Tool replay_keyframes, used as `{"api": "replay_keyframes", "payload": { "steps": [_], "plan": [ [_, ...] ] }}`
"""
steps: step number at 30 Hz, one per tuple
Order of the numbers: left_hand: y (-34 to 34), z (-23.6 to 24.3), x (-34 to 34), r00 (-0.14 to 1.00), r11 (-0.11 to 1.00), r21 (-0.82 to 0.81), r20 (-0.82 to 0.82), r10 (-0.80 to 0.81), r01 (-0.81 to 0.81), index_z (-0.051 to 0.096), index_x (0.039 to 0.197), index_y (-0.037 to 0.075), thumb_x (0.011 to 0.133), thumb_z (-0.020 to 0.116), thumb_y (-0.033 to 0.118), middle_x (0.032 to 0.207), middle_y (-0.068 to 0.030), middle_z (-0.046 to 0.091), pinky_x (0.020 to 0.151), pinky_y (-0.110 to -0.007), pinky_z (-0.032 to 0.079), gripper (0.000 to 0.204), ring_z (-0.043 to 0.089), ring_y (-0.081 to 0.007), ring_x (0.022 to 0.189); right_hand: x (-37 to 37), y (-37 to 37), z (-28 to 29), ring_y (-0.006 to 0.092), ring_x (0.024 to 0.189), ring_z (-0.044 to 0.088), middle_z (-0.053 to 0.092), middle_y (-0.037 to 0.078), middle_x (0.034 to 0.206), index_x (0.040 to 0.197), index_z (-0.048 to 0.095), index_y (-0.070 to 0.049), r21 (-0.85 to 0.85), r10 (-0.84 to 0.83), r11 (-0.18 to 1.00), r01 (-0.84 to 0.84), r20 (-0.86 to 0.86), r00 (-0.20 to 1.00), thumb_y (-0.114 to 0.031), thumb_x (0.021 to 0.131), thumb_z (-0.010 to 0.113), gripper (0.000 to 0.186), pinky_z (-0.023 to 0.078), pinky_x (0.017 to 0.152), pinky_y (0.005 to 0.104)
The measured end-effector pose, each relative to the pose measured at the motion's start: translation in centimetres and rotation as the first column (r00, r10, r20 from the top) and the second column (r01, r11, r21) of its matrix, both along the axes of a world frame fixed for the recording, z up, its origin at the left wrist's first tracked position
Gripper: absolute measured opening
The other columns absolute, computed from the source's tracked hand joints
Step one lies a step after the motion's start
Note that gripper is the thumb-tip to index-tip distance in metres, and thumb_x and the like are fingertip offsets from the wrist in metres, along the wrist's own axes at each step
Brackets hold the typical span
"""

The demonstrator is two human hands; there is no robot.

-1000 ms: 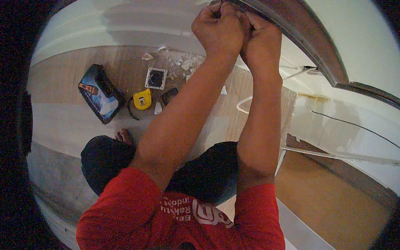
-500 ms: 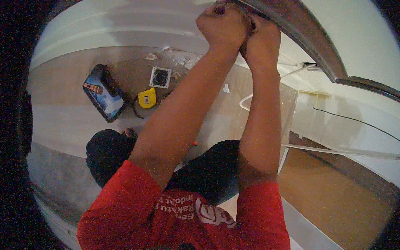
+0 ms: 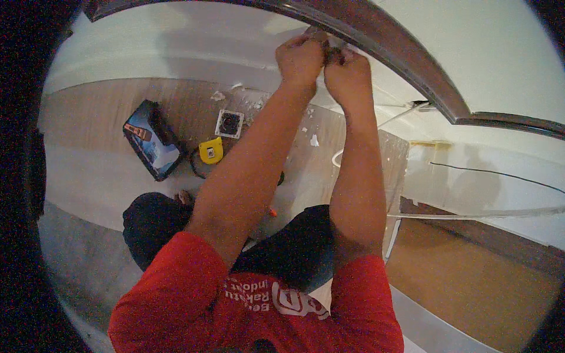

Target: The person prepares and installs an electrical outlet into a wall opening, using a small tool to guide wires and positioning the outlet casing.

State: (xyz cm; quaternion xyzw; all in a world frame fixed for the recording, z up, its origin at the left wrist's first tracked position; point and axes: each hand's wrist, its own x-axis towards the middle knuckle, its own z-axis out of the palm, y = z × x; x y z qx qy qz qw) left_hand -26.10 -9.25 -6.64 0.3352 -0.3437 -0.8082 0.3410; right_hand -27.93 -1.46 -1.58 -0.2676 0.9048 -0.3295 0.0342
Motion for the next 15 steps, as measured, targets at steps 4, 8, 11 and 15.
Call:
{"api": "replay_keyframes", "payload": {
  "steps": [4,8,11,15],
  "plan": [
    [-1.0,0.2,2.2,0.991,0.991,-0.008,-0.013,-0.133,0.133,0.067,0.07,-0.005,0.076,0.067,0.016,0.068,-0.0101,0.067,0.059,-0.033,0.048,0.022,0.06,-0.0182,0.062,1.7,-0.2,1.8,0.0201,0.049,0.059,0.06,0.01,0.069,0.095,0.063,0.003,-0.134,-0.024,0.986,0.104,0.499,0.866,-0.018,0.097,0.05,0.025,0.047,0.042,0.0339],
    [-1.1,-0.6,2.8,0.991,0.989,-0.061,-0.027,-0.134,0.132,0.064,0.066,-0.005,0.078,0.065,0.02,0.063,-0.0096,0.065,0.057,-0.033,0.048,0.028,0.058,-0.0179,0.059,1.3,0.0,0.2,0.0152,0.047,0.049,0.055,0.006,0.066,0.1,0.06,-0.001,-0.359,0.129,0.912,0.197,0.71,0.693,-0.019,0.099,0.048,0.022,0.04,0.043,0.0306],
    [-1.4,0.8,3.9,0.961,0.957,-0.112,0.104,-0.256,0.267,0.065,0.074,-0.005,0.082,0.065,0.021,0.07,-0.0098,0.066,0.06,-0.034,0.049,0.028,0.06,-0.0187,0.063,2.0,-0.6,-0.1,0.013,0.046,0.041,0.053,0.004,0.065,0.097,0.058,-0.002,-0.412,0.15,0.861,0.297,0.765,0.626,-0.017,0.098,0.046,0.02,0.034,0.043,0.0284],
    [-2.2,0.7,3.3,0.958,0.949,-0.142,0.1,-0.27,0.282,0.063,0.074,-0.003,0.091,0.062,0.016,0.066,-0.0076,0.061,0.054,-0.034,0.042,0.025,0.054,-0.0161,0.059,2.3,-1.2,0.3,0.0128,0.046,0.042,0.052,0.004,0.064,0.085,0.058,-0.003,-0.417,0.121,0.875,0.245,0.679,0.725,-0.015,0.095,0.048,0.019,0.034,0.043,0.0286]
  ]
}}
